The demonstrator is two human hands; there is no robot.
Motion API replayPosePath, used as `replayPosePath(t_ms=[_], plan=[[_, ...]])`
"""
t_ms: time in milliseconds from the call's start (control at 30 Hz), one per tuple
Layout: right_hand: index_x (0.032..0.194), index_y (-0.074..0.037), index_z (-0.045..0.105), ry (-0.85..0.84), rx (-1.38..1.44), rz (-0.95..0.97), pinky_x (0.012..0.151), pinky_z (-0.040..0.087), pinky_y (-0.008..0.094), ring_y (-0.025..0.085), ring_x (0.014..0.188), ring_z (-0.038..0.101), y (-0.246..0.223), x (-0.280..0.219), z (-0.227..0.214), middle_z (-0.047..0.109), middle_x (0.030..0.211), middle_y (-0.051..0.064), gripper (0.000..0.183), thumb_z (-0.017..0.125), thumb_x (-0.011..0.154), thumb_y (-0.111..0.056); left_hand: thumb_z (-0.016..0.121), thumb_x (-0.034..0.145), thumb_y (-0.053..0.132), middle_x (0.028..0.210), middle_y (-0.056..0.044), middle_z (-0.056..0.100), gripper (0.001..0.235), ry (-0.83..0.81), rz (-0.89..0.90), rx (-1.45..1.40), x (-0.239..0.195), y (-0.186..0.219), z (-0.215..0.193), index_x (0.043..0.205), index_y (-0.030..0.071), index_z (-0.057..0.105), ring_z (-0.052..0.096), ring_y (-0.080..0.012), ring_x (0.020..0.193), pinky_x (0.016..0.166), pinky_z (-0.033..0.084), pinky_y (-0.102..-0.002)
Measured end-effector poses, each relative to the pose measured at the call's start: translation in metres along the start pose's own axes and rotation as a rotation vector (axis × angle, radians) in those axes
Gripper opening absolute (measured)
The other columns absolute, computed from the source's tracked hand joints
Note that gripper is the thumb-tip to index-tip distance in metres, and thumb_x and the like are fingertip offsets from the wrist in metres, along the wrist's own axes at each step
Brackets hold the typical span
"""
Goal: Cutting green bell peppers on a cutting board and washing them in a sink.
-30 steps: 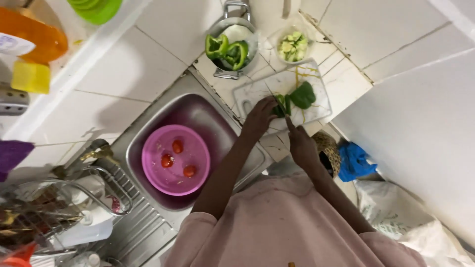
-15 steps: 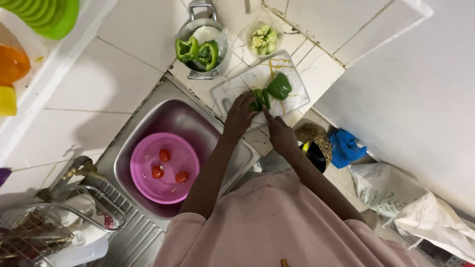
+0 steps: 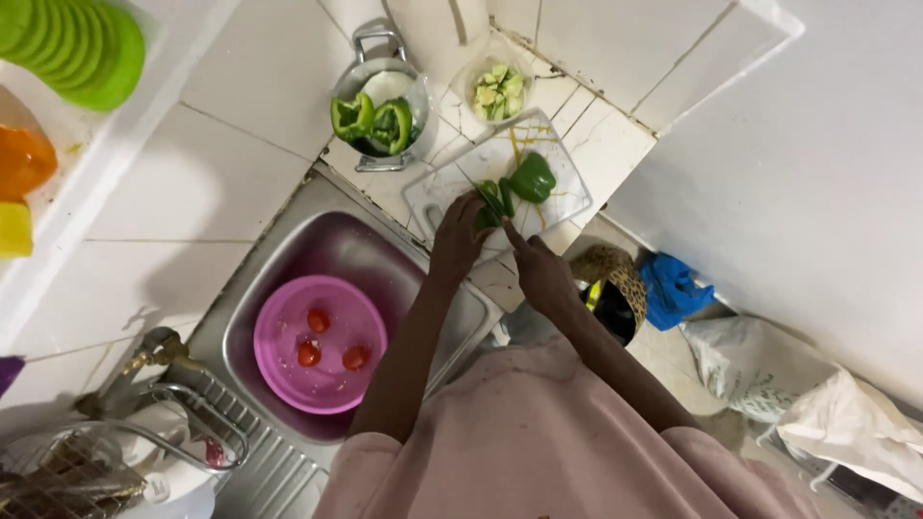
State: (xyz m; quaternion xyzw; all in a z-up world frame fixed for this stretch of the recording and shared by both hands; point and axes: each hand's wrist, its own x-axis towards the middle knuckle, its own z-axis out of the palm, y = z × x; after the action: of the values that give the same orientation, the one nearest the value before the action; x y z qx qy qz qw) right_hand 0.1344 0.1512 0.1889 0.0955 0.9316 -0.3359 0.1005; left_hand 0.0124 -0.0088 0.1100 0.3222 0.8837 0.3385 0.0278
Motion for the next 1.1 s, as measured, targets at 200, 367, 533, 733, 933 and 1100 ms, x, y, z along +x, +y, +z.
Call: replayPosePath(t_ms=[200,367,533,733,933,1100], plan=[[0.167,-0.025,0.025,0.013,-0.126,-0.069,0.054,0.056,0.044,0.032,0.068,0.068,0.002,0.001,0.009,0.063,0.098,0.016,0.065,0.046,0.108,-0.009,0.07,0.1,0.035,0.138,-0.017,0.053,0.046,-0.015,0.011,0.023,-0.002,-0.005,0.002,0.134,0.007,0.055,0.049,-0.0368,0.14,0.116,0.047,-0.049],[0.163,-0.032,0.031,0.041,-0.105,-0.047,0.058,0.057,0.055,0.04,0.068,0.068,-0.007,0.039,0.011,0.062,0.098,0.017,0.058,0.044,0.109,-0.015,0.076,0.095,0.029,0.132,-0.019,0.056,0.043,0.027,0.05,0.019,0.004,0.003,-0.002,0.123,0.002,0.058,0.053,-0.0392,0.134,0.11,0.051,-0.051],[0.164,-0.031,0.032,0.011,-0.102,-0.027,0.057,0.056,0.054,0.04,0.067,0.068,0.004,0.01,0.01,0.062,0.096,0.016,0.059,0.044,0.108,-0.014,0.076,0.095,0.024,0.129,-0.017,0.057,0.038,0.038,0.04,-0.012,0.003,0.008,-0.005,0.122,0.003,0.06,0.054,-0.0378,0.133,0.11,0.052,-0.05],[0.167,-0.026,0.027,0.031,-0.173,-0.074,0.051,0.055,0.046,0.035,0.065,0.068,0.02,-0.001,0.027,0.063,0.095,0.014,0.065,0.047,0.107,-0.011,0.078,0.095,0.023,0.132,-0.013,0.056,0.039,0.028,-0.015,-0.007,0.003,0.011,-0.009,0.125,0.004,0.06,0.053,-0.0337,0.135,0.112,0.051,-0.048],[0.167,-0.027,0.026,0.111,-0.193,-0.086,0.049,0.056,0.045,0.033,0.065,0.07,0.022,0.004,0.037,0.063,0.095,0.014,0.071,0.051,0.103,-0.008,0.077,0.095,0.021,0.135,-0.013,0.055,0.04,-0.004,-0.01,0.004,0.004,0.011,-0.01,0.127,0.006,0.059,0.052,-0.034,0.137,0.112,0.051,-0.049],[0.168,-0.029,0.024,0.048,-0.172,-0.069,0.045,0.052,0.039,0.028,0.061,0.068,0.029,-0.02,0.023,0.062,0.093,0.012,0.072,0.05,0.104,-0.008,0.077,0.096,0.023,0.135,-0.014,0.055,0.04,0.022,-0.038,-0.023,0.003,0.021,-0.017,0.128,0.005,0.059,0.051,-0.0348,0.138,0.113,0.049,-0.049]])
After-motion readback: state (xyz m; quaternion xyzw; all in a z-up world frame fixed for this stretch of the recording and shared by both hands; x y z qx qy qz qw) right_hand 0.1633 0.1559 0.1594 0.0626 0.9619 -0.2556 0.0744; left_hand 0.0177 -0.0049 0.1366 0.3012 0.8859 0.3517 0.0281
